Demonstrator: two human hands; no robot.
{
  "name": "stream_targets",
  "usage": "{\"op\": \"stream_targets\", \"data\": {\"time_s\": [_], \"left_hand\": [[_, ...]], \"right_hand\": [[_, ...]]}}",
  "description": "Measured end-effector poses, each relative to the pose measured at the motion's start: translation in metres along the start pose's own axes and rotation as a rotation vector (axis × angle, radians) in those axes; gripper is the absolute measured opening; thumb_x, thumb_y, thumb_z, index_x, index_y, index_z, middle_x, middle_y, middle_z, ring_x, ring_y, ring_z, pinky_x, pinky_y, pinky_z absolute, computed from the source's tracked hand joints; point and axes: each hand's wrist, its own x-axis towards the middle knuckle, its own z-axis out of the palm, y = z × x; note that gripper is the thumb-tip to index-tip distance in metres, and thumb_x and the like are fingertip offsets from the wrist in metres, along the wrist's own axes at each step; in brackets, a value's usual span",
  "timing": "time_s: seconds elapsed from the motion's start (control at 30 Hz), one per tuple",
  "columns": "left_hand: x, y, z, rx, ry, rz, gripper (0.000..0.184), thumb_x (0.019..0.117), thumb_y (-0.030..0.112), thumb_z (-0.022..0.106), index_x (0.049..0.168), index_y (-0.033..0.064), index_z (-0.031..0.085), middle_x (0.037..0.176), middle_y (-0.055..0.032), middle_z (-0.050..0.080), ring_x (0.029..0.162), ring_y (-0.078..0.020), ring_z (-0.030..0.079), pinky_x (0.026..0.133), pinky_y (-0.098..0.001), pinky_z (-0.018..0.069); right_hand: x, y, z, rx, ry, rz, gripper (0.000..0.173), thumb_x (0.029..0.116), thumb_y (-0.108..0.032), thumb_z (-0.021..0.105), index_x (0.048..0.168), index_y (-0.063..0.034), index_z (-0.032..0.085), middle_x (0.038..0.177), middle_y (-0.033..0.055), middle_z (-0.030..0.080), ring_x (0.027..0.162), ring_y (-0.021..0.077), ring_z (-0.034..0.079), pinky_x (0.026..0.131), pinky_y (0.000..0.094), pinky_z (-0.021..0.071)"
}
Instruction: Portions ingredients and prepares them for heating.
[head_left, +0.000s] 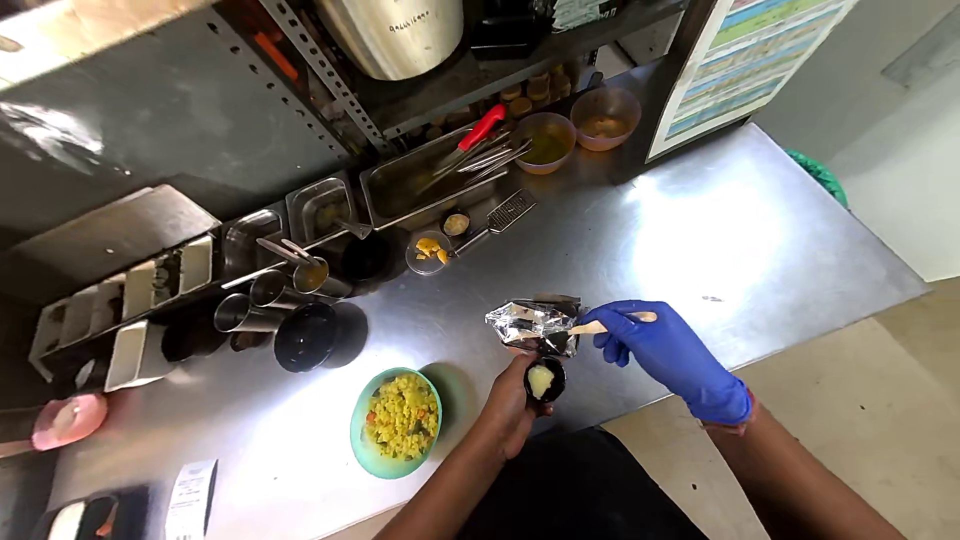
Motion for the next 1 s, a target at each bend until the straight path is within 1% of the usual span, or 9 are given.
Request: {"op": "stream_targets", "data": {"time_s": [0.17, 0.43, 0.6, 0.67, 0.77, 0.83, 0.87, 0.93, 1.0], "left_hand": [[-0.002, 0.000, -0.001, 0.024, -0.011, -0.007, 0.047, 0.1124, 0.037, 0.030, 0.129, 0.0056, 0.060, 0.104, -0.0168, 0.067, 0.074, -0.0222, 0.065, 0.061, -0.0330, 0.0541], [-0.004, 0.002, 0.001, 0.027, -0.026, -0.016, 0.047, 0.1124, 0.038, 0.030, 0.127, 0.0048, 0.060, 0.100, -0.0177, 0.067, 0.071, -0.0221, 0.063, 0.061, -0.0325, 0.0537], [-0.006, 0.005, -0.001, -0.001, -0.072, -0.056, 0.051, 0.1128, 0.040, 0.026, 0.132, 0.0041, 0.056, 0.104, -0.0194, 0.067, 0.075, -0.0243, 0.066, 0.065, -0.0345, 0.0568], [-0.007, 0.005, -0.001, -0.012, -0.098, -0.074, 0.051, 0.1127, 0.040, 0.025, 0.134, 0.0042, 0.054, 0.105, -0.0205, 0.067, 0.076, -0.0251, 0.067, 0.067, -0.0352, 0.0573], [-0.011, 0.004, 0.002, -0.031, -0.150, -0.111, 0.051, 0.1124, 0.041, 0.024, 0.133, 0.0056, 0.054, 0.105, -0.0201, 0.067, 0.075, -0.0246, 0.067, 0.068, -0.0348, 0.0575], [-0.014, 0.004, 0.002, -0.058, -0.182, -0.135, 0.051, 0.1121, 0.043, 0.024, 0.132, 0.0065, 0.053, 0.107, -0.0200, 0.068, 0.076, -0.0242, 0.068, 0.068, -0.0340, 0.0578], [-0.016, 0.004, 0.002, -0.068, -0.197, -0.148, 0.051, 0.1117, 0.044, 0.024, 0.132, 0.0070, 0.054, 0.107, -0.0192, 0.068, 0.076, -0.0234, 0.068, 0.068, -0.0337, 0.0576], [-0.019, 0.003, 0.001, -0.083, -0.222, -0.159, 0.052, 0.1110, 0.045, 0.024, 0.131, 0.0081, 0.055, 0.105, -0.0169, 0.067, 0.075, -0.0216, 0.067, 0.068, -0.0329, 0.0572], [-0.021, 0.003, -0.001, -0.090, -0.231, -0.160, 0.051, 0.1105, 0.045, 0.025, 0.129, 0.0085, 0.056, 0.102, -0.0158, 0.066, 0.074, -0.0213, 0.065, 0.066, -0.0332, 0.0564]], "right_hand": [[-0.015, 0.015, -0.010, 0.145, 0.144, -0.016, 0.029, 0.1081, -0.015, 0.050, 0.104, -0.0059, 0.077, 0.073, 0.0080, 0.071, 0.056, 0.0142, 0.065, 0.053, 0.0263, 0.0574], [-0.041, 0.017, -0.002, 0.142, 0.325, -0.144, 0.025, 0.1053, -0.019, 0.055, 0.106, -0.0100, 0.078, 0.073, 0.0060, 0.071, 0.056, 0.0154, 0.067, 0.052, 0.0266, 0.0593], [-0.068, 0.023, -0.006, 0.207, 0.449, -0.128, 0.028, 0.1067, -0.017, 0.052, 0.108, -0.0071, 0.077, 0.074, 0.0071, 0.071, 0.054, 0.0147, 0.064, 0.048, 0.0258, 0.0563], [-0.085, 0.027, 0.000, 0.200, 0.481, -0.189, 0.029, 0.1058, -0.018, 0.051, 0.108, -0.0056, 0.077, 0.074, 0.0066, 0.071, 0.053, 0.0147, 0.064, 0.047, 0.0262, 0.0565], [-0.110, 0.032, 0.018, 0.100, 0.482, -0.425, 0.027, 0.1054, -0.016, 0.052, 0.112, -0.0085, 0.076, 0.080, 0.0026, 0.073, 0.058, 0.0127, 0.068, 0.051, 0.0265, 0.0607], [-0.122, 0.042, 0.029, -0.128, 0.459, -0.622, 0.026, 0.1062, -0.019, 0.053, 0.121, -0.0200, 0.074, 0.092, -0.0013, 0.073, 0.071, 0.0089, 0.070, 0.062, 0.0254, 0.0633], [-0.126, 0.048, 0.035, -0.285, 0.450, -0.691, 0.026, 0.1062, -0.022, 0.054, 0.126, -0.0245, 0.071, 0.097, -0.0009, 0.072, 0.077, 0.0088, 0.071, 0.067, 0.0260, 0.0633], [-0.130, 0.060, 0.048, -0.554, 0.412, -0.779, 0.027, 0.1071, -0.027, 0.053, 0.131, -0.0245, 0.066, 0.101, 0.0037, 0.071, 0.086, 0.0115, 0.070, 0.073, 0.0269, 0.0594], [-0.136, 0.064, 0.059, -0.699, 0.379, -0.829, 0.029, 0.1075, -0.026, 0.053, 0.133, -0.0211, 0.064, 0.105, 0.0061, 0.071, 0.092, 0.0134, 0.069, 0.079, 0.0255, 0.0569]]}}
